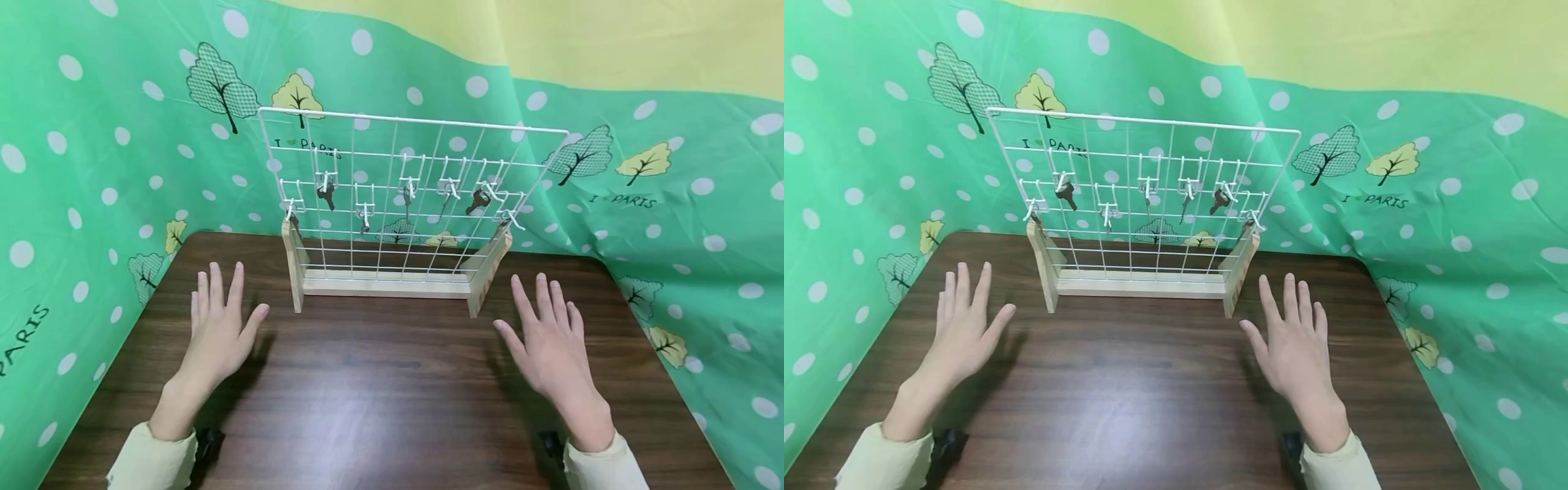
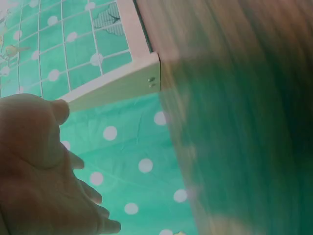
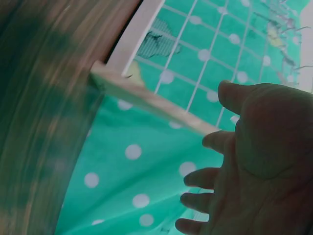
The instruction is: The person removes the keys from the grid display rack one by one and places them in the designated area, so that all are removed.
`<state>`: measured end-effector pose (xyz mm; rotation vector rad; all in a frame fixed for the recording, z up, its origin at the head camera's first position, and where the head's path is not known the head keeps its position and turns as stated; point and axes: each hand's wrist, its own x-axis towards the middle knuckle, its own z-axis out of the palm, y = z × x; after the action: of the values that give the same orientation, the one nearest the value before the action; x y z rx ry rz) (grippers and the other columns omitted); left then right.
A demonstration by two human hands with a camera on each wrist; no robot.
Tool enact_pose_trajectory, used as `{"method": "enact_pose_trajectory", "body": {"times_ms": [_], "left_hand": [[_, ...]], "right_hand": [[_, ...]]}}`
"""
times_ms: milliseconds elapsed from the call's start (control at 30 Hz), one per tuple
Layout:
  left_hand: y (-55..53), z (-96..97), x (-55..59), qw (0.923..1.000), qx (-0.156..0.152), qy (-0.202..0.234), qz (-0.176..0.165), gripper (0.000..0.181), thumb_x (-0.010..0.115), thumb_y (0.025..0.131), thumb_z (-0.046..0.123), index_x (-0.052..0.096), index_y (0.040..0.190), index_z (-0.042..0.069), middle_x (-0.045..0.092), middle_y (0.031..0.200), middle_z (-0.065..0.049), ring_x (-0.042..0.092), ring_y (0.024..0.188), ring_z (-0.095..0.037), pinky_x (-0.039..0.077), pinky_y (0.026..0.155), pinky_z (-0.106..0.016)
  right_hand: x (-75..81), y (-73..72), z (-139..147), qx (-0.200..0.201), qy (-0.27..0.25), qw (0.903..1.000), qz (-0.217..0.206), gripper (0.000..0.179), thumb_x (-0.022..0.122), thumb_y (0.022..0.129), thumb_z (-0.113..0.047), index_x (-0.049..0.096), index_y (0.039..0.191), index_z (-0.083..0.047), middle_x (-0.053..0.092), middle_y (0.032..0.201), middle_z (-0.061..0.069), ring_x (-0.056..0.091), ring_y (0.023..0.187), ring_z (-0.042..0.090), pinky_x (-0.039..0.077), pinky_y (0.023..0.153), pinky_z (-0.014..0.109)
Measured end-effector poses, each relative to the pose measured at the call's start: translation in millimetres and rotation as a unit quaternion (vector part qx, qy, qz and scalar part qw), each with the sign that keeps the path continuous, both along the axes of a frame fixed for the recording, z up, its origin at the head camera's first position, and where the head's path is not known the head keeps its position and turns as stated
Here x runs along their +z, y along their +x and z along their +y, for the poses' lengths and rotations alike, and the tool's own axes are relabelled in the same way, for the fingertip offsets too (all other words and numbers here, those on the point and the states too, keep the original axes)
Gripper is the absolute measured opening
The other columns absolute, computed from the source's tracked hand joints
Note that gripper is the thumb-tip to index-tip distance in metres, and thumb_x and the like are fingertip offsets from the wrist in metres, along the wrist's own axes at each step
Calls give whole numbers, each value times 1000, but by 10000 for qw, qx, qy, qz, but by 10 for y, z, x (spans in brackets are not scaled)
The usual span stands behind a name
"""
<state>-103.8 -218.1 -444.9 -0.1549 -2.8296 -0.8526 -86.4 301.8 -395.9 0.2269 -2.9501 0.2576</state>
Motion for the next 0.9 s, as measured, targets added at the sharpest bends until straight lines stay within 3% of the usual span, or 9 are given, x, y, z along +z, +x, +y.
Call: {"method": "enact_pose_trajectory", "body": {"times_ms": [167,333,467,667,800,900], "left_hand": [[8,151,34,9973,-155,685,-216,89,61,115,37,7,178,7,-5,180,-36,-5,166,-59,4,129,-79],[12,312,95,9859,-24,1580,-556,85,62,115,33,10,179,10,13,181,-30,13,166,-54,18,128,-78],[-26,399,88,9757,98,2132,-502,77,64,115,27,23,176,6,27,179,-27,26,164,-50,26,130,-70],[-92,524,32,9449,323,3258,5,60,67,112,10,42,166,0,48,165,-27,48,153,-46,39,127,-59],[-145,585,-24,9290,463,3652,389,49,68,108,0,51,154,-4,58,155,-26,58,145,-41,47,122,-52],[-191,620,-68,9181,539,3875,635,42,68,106,-5,55,146,-7,63,148,-28,62,137,-40,52,115,-38]], "right_hand": [[55,49,-193,5,-45,9992,401,85,68,110,-43,26,177,-12,21,178,34,16,165,55,21,122,80],[90,102,-381,-2,-222,9966,792,84,75,105,-37,35,173,-8,33,172,35,29,160,55,30,117,78],[109,119,-494,-2,-406,9930,1110,81,78,102,-33,43,168,-1,44,166,34,39,154,54,36,113,76],[127,110,-651,110,-922,9813,1687,69,82,97,-25,58,158,0,59,152,30,54,140,52,44,104,73],[140,84,-770,348,-1310,9696,2038,57,84,96,-22,68,148,-2,69,140,25,62,129,49,49,98,66],[159,66,-867,585,-1587,9588,2281,49,84,96,-18,73,141,-3,73,132,22,67,122,46,52,93,62]]}}
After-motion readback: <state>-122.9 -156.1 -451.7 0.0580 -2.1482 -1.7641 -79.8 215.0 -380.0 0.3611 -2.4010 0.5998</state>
